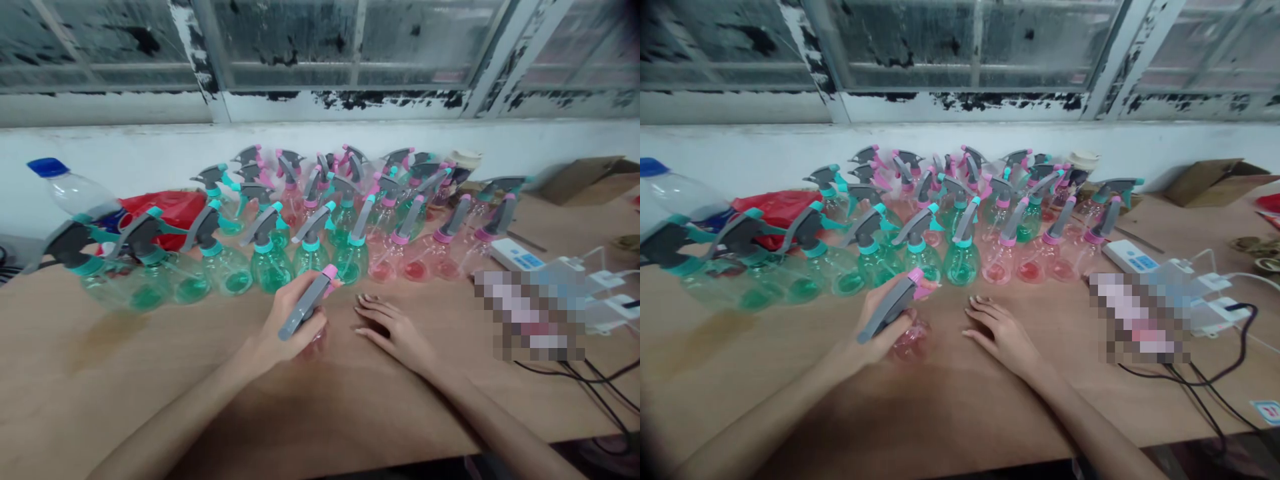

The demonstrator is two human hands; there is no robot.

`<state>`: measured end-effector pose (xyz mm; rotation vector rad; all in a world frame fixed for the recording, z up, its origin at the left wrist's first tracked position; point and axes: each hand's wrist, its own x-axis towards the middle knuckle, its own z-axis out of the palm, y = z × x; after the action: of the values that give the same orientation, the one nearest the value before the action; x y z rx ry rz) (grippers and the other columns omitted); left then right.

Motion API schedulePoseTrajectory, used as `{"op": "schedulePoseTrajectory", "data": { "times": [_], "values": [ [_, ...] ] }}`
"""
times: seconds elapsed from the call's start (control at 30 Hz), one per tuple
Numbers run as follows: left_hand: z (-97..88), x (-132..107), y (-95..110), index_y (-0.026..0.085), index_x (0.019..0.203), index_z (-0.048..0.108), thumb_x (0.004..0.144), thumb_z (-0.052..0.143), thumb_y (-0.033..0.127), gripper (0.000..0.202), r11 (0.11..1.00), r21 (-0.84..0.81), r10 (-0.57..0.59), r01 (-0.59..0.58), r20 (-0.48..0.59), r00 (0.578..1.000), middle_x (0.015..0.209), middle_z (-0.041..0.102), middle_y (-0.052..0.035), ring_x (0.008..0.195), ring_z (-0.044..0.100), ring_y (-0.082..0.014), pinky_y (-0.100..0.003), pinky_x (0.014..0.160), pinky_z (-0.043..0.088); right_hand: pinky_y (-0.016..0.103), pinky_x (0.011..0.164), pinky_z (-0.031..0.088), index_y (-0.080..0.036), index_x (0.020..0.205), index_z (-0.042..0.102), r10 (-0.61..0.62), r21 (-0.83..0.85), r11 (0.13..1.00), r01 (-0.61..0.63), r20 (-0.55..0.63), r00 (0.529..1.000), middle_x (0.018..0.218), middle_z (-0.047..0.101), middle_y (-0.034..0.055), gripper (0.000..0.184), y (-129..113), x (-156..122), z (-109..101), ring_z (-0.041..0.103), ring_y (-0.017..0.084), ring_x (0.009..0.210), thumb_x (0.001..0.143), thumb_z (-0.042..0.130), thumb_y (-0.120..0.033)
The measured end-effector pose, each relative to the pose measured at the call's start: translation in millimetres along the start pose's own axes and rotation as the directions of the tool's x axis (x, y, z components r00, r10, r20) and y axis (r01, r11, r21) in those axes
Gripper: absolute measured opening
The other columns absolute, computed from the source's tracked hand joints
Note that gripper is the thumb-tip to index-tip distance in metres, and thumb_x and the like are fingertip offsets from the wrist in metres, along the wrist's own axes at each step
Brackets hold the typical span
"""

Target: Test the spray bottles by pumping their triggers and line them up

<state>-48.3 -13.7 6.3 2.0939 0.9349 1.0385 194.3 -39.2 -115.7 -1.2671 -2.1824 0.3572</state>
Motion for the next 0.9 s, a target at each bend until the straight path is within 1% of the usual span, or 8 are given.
{"op": "schedulePoseTrajectory", "data": {
  "times": [0.17,0.3,0.43,0.57,0.7,0.9],
  "values": [
    [-0.5,-2.5,-5.2,0.019,0.088,0.061,0.074,0.047,0.016,0.019,0.999,-0.010,-0.032,0.032,0.016,0.999,0.082,0.063,-0.0023,0.067,0.059,-0.0162,-0.030,0.063,0.048,0.053,0.109,0.041,-0.023,0.125,0.063,0.011,0.024,1.000,-0.011,-0.002,1.000,0.130,0.064,0.0105,0.038,0.0,-0.1,-0.3,0.054,0.028,0.126,0.091,0.060,-0.038],
    [-0.3,-2.0,-6.2,0.021,0.083,0.059,0.073,0.048,0.017,0.015,0.999,-0.014,-0.045,0.046,0.018,0.999,0.077,0.061,-0.0010,0.065,0.057,-0.0165,-0.030,0.061,0.047,0.054,0.108,0.041,-0.025,0.125,0.064,0.022,0.040,0.999,-0.022,-0.002,1.000,0.129,0.064,0.0099,0.036,-1.6,0.3,-1.9,0.054,0.028,0.126,0.091,0.059,-0.038],
    [0.9,0.1,-2.7,0.022,0.091,0.061,0.073,0.049,0.019,0.022,0.998,-0.011,-0.057,0.057,-0.012,0.998,0.086,0.063,-0.0018,0.070,0.059,-0.0173,-0.032,0.066,0.049,0.054,0.107,0.042,-0.026,0.123,0.065,0.027,0.053,0.998,-0.027,-0.004,1.000,0.127,0.065,0.0090,0.033,-2.8,1.7,-3.7,0.055,0.028,0.125,0.093,0.057,-0.035],
    [2.6,-0.6,-2.1,0.023,0.102,0.063,0.073,0.050,0.017,0.032,0.997,-0.032,-0.071,0.071,0.005,0.997,0.089,0.065,-0.0023,0.076,0.064,-0.0185,-0.030,0.065,0.051,0.054,0.109,0.041,-0.026,0.124,0.065,0.027,0.056,0.998,-0.027,-0.005,1.000,0.128,0.065,0.0086,0.033,-2.8,2.0,-3.5,0.055,0.027,0.126,0.093,0.056,-0.033],
    [3.2,-1.3,-3.2,0.025,0.106,0.063,0.073,0.050,0.016,0.037,0.996,-0.048,-0.071,0.072,0.012,0.997,0.090,0.065,-0.0022,0.073,0.064,-0.0172,-0.030,0.067,0.052,0.052,0.109,0.040,-0.024,0.123,0.065,0.032,0.058,0.998,-0.032,0.001,0.999,0.129,0.065,0.0097,0.033,-2.9,1.4,-3.0,0.054,0.027,0.127,0.093,0.055,-0.034],
    [3.2,0.1,-3.5,0.026,0.107,0.064,0.072,0.050,0.016,0.039,0.997,-0.054,-0.052,0.052,0.002,0.999,0.093,0.066,-0.0023,0.075,0.065,-0.0179,-0.031,0.070,0.053,0.053,0.108,0.041,-0.025,0.123,0.065,0.043,0.077,0.996,-0.043,0.003,0.999,0.127,0.066,0.0093,0.032,-4.2,2.3,-4.8,0.054,0.027,0.126,0.094,0.055,-0.033]
  ]
}}
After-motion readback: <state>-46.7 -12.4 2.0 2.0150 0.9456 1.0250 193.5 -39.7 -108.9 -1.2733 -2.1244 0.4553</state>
